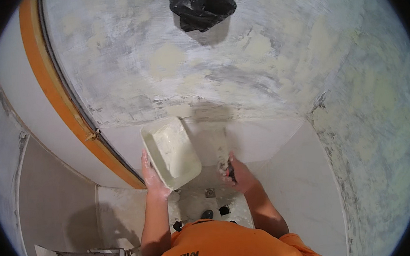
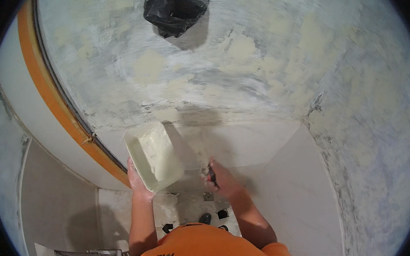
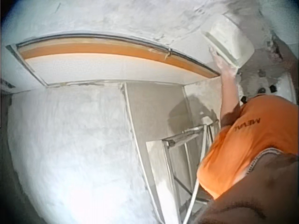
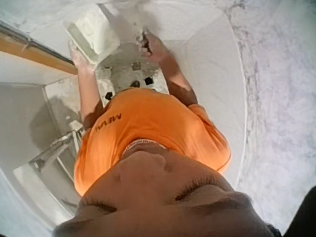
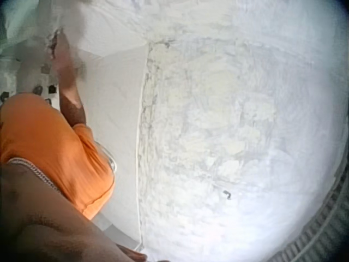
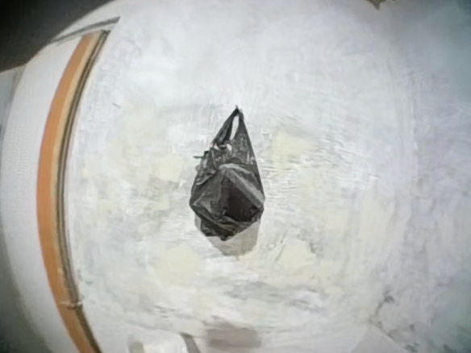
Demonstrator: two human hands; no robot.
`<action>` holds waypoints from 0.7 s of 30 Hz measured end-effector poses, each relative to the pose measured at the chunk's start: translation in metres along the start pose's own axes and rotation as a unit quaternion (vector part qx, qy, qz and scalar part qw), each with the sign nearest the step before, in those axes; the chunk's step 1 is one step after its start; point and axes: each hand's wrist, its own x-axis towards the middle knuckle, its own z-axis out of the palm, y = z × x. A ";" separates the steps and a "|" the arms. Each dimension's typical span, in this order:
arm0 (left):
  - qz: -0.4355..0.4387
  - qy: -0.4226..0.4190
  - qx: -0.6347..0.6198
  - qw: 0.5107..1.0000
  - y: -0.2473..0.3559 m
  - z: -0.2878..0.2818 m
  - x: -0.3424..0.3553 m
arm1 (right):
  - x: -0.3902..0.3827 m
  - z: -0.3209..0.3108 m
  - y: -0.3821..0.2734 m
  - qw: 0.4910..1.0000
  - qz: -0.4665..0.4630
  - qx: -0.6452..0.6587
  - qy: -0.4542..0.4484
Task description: The person applies a patching compound to a wall using a putty knife, spreading and smoothing the material over damaged areas.
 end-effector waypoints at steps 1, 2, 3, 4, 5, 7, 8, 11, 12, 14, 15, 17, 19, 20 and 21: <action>0.007 -0.003 0.008 1.000 0.001 0.010 -0.002 | 0.003 0.010 0.006 0.999 0.009 -0.024 -0.044; 0.008 -0.015 0.006 1.000 0.001 0.017 -0.002 | 0.004 0.018 0.010 0.995 0.018 -0.049 -0.086; 0.015 -0.014 0.003 1.000 0.002 0.023 -0.003 | 0.004 0.025 0.014 0.994 0.020 -0.054 -0.092; 0.030 -0.019 0.012 0.999 0.002 0.028 -0.004 | 0.003 0.031 0.018 0.993 -0.009 -0.093 -0.079; 0.044 -0.023 0.021 0.999 0.004 0.034 -0.006 | 0.003 0.034 0.022 0.989 -0.038 -0.130 -0.066; 0.045 -0.009 0.015 0.999 0.009 0.043 -0.015 | 0.007 0.026 0.033 0.987 -0.053 -0.127 -0.087; 0.043 -0.005 -0.007 0.999 0.011 0.044 -0.019 | 0.011 0.024 0.036 0.985 -0.068 -0.121 -0.101; 0.055 -0.010 -0.015 0.998 0.013 0.037 -0.022 | 0.010 0.037 0.045 0.986 -0.090 -0.142 0.015; 0.067 -0.023 -0.004 0.997 0.013 0.034 -0.022 | 0.009 0.040 0.044 0.986 -0.086 -0.139 0.014; 0.072 -0.018 0.006 0.997 0.011 0.032 -0.025 | 0.008 0.040 0.039 0.981 -0.116 -0.153 0.002; 0.080 -0.017 0.015 0.997 0.010 0.032 -0.026 | 0.009 0.038 0.039 0.982 -0.113 -0.151 0.004; 0.074 -0.017 0.009 0.997 0.006 0.028 -0.027 | 0.013 0.030 0.041 0.966 -0.140 -0.219 -0.011; 0.069 -0.019 0.000 0.997 0.003 0.028 -0.027 | 0.019 0.022 0.045 0.950 -0.185 -0.248 -0.032; 0.070 -0.011 0.013 0.997 0.003 0.031 -0.028 | 0.021 0.019 0.046 0.940 -0.223 -0.254 -0.048; 0.071 -0.003 0.025 0.997 0.003 0.033 -0.028 | 0.021 0.016 0.047 0.940 -0.221 -0.256 -0.045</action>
